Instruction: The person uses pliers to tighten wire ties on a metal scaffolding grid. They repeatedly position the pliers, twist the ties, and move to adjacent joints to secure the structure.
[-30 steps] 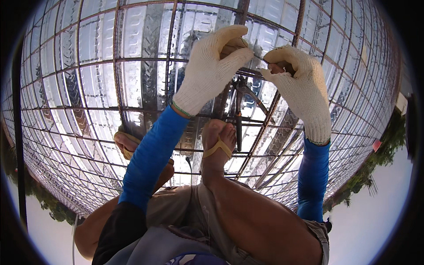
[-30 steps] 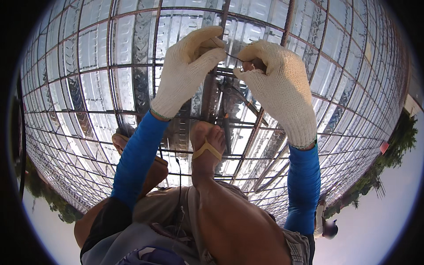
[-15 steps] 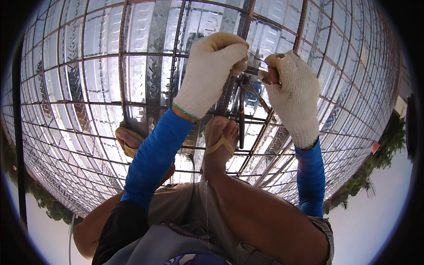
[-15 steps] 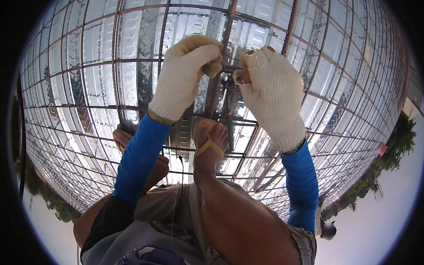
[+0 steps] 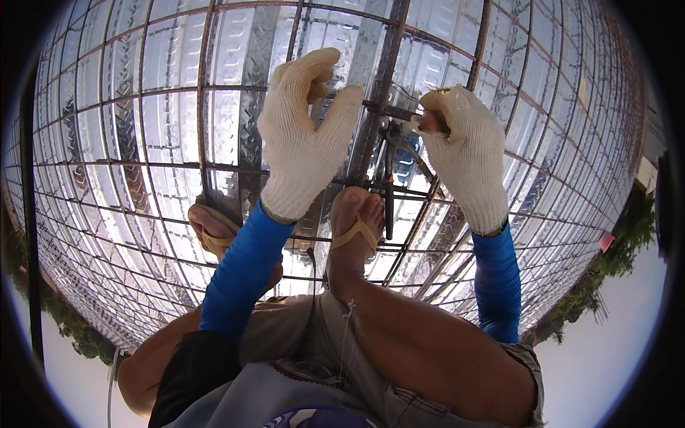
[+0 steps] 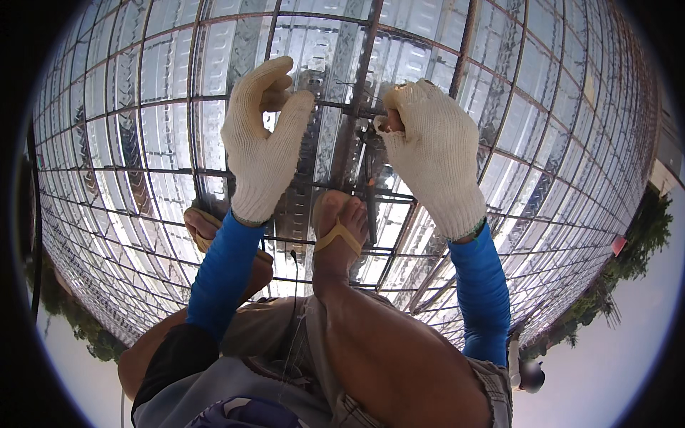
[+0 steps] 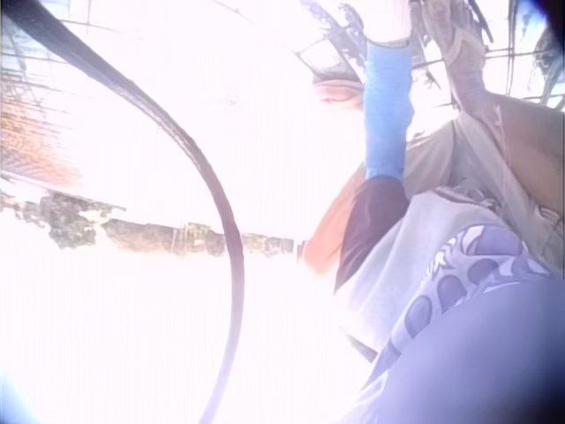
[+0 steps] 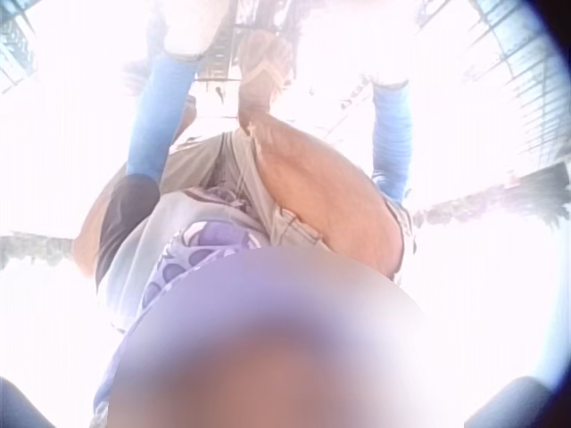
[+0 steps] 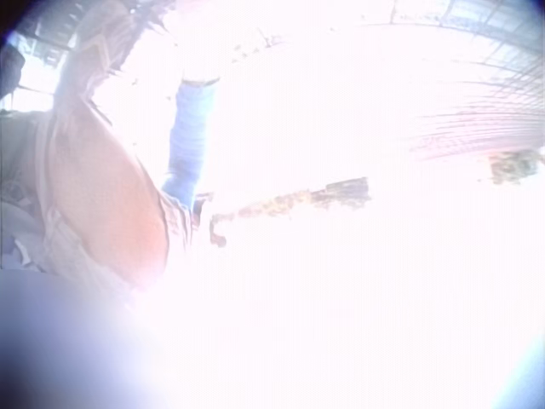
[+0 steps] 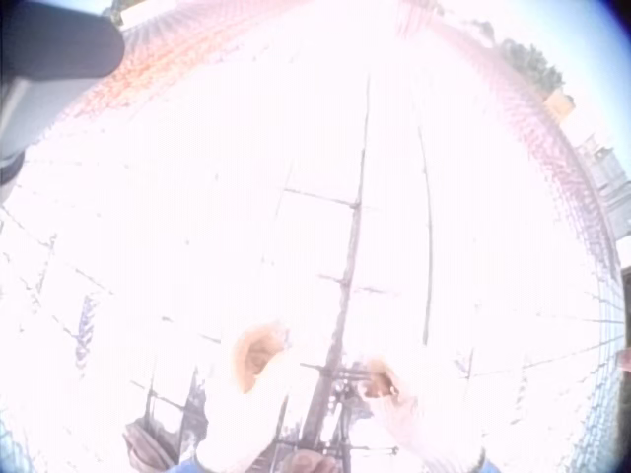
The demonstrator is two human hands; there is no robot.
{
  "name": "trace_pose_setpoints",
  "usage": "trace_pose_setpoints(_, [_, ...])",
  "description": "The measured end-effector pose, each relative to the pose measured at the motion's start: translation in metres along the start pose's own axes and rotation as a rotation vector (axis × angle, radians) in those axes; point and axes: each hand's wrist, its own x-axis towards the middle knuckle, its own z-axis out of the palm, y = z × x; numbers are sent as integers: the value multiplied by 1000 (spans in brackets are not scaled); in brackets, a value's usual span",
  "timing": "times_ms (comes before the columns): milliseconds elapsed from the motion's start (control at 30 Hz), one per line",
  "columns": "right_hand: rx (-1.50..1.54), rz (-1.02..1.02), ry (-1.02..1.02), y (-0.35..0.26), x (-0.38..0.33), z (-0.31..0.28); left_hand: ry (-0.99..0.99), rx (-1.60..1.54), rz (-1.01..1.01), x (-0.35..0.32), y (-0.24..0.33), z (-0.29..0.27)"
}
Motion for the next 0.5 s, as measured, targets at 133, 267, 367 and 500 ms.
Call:
trace_pose_setpoints(133, [-54, 65, -91, 0, -13, 1, -232, 528, 556, 25, 11, -13])
trace_pose_setpoints(267, [-136, -106, 46, -3, -16, -8, -532, 598, 717, 46, 10, -13])
trace_pose_setpoints(367, [-90, -75, 87, 8, -30, -7, -748, 314, 417, 49, 13, -12])
trace_pose_setpoints(500, [-170, -197, 67, 10, -22, -19, -875, -645, -547, 35, 13, -10])
